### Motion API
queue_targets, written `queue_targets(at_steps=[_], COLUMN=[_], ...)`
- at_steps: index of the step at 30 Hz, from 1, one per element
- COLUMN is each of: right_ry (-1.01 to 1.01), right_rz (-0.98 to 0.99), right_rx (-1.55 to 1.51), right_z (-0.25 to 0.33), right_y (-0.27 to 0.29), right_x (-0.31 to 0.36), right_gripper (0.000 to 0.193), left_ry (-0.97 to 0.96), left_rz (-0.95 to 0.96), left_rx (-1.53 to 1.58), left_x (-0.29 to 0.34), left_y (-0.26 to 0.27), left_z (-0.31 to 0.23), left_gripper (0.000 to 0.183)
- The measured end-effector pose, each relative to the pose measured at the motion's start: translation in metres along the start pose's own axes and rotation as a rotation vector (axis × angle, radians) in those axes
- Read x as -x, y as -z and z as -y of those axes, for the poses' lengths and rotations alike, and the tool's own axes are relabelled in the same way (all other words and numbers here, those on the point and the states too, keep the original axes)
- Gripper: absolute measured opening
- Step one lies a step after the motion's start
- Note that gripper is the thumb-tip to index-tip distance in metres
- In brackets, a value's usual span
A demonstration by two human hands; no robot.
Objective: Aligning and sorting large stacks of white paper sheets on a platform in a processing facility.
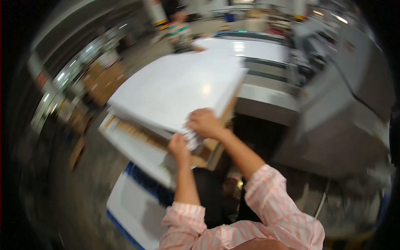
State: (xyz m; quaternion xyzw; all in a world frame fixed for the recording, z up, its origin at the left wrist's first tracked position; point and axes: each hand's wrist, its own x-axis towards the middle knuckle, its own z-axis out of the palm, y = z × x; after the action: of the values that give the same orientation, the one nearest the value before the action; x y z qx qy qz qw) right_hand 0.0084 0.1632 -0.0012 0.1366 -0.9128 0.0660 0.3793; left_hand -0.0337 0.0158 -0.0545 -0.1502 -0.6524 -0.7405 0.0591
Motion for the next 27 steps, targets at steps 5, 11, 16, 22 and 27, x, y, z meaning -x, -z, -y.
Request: queue_targets(at_steps=[5, 11, 16, 22, 27], right_ry=[-0.297, -0.463, -0.821, -0.824, -0.922], right_rz=[0.005, -0.095, 0.288, 0.345, 0.391], right_rx=[-0.262, -0.098, -0.166, -0.087, 0.069], right_z=[0.001, 0.0, 0.024, 0.03, 0.021], right_y=[0.008, 0.089, 0.129, 0.154, 0.165], right_x=[0.009, 0.074, 0.134, 0.156, 0.185], right_gripper=[0.039, 0.042, 0.036, 0.035, 0.037], left_ry=[0.069, 0.107, 0.063, 0.041, 0.059], left_rz=[0.029, 0.06, 0.044, 0.09, 0.057], left_rx=[0.1, 0.11, 0.041, 0.043, 0.139], left_x=[-0.014, 0.006, 0.001, 0.001, 0.003], left_y=[0.006, -0.005, -0.003, -0.007, -0.012], left_z=[0.017, -0.017, -0.023, -0.026, -0.025], left_gripper=[0.016, 0.014, 0.024, 0.026, 0.027])
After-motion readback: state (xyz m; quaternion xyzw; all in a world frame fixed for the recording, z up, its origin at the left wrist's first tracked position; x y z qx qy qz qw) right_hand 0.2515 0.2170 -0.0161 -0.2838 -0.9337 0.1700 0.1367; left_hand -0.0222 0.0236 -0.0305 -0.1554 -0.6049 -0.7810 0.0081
